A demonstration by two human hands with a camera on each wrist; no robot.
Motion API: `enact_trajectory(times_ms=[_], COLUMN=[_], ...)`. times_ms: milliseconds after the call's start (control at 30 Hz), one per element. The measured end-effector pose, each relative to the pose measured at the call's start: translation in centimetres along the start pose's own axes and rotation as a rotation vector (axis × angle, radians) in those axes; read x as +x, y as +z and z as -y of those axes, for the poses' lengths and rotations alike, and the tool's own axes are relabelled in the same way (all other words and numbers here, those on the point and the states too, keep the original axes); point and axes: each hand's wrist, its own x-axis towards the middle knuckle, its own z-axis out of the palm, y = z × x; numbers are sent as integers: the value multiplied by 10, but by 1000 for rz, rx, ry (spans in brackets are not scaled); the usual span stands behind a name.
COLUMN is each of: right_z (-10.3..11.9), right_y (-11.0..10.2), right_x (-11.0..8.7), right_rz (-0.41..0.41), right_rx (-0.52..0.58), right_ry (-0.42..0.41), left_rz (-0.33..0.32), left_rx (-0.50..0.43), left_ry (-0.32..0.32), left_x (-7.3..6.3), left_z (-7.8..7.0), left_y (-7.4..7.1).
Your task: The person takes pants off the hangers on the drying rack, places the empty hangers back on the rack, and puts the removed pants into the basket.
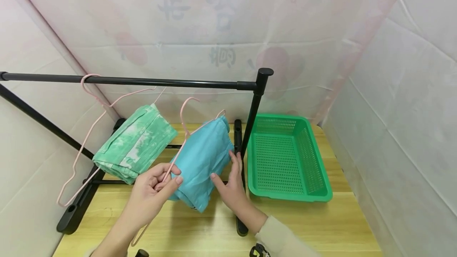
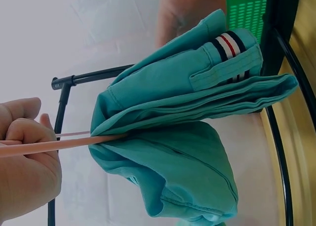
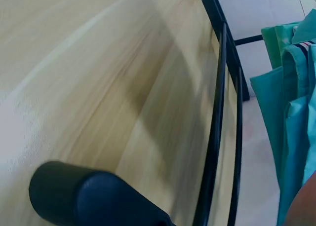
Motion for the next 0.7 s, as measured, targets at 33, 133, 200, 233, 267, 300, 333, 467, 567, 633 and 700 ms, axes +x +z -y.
enact_trajectory(times_ms=[33, 133, 200, 233, 267, 300, 333, 467, 567, 633, 700], right_z=[-7, -21, -27, -28, -30, -31, -32, -35, -35, -35, -34], right_y=[2, 4, 5, 6, 6, 6, 5, 4, 3, 3, 3], right_x=[1, 3, 4, 5, 5, 5, 5, 7, 9, 13, 17], right_rz=[9, 35, 49, 51, 57, 64, 70, 84, 104, 134, 173], right_rx=[23, 87, 140, 159, 186, 211, 245, 375, 455, 532, 627], right_ry=[9, 54, 83, 100, 119, 144, 175, 324, 435, 512, 577], left_rz=[0, -3, -3, -3, -4, -4, -4, -4, -3, 0, 3], left_rx=[4, 11, 11, 9, 6, 2, -2, -21, -28, -32, -39], left_ry=[3, 14, 19, 21, 23, 29, 32, 50, 54, 56, 54], left_x=[0, 0, -1, -1, -1, -1, -1, -2, -2, -2, -2], left_z=[0, -1, -1, -2, -2, -2, -3, -4, -5, -5, -5], left_y=[0, 0, 0, 0, 0, 0, 0, 1, 1, 1, 1])
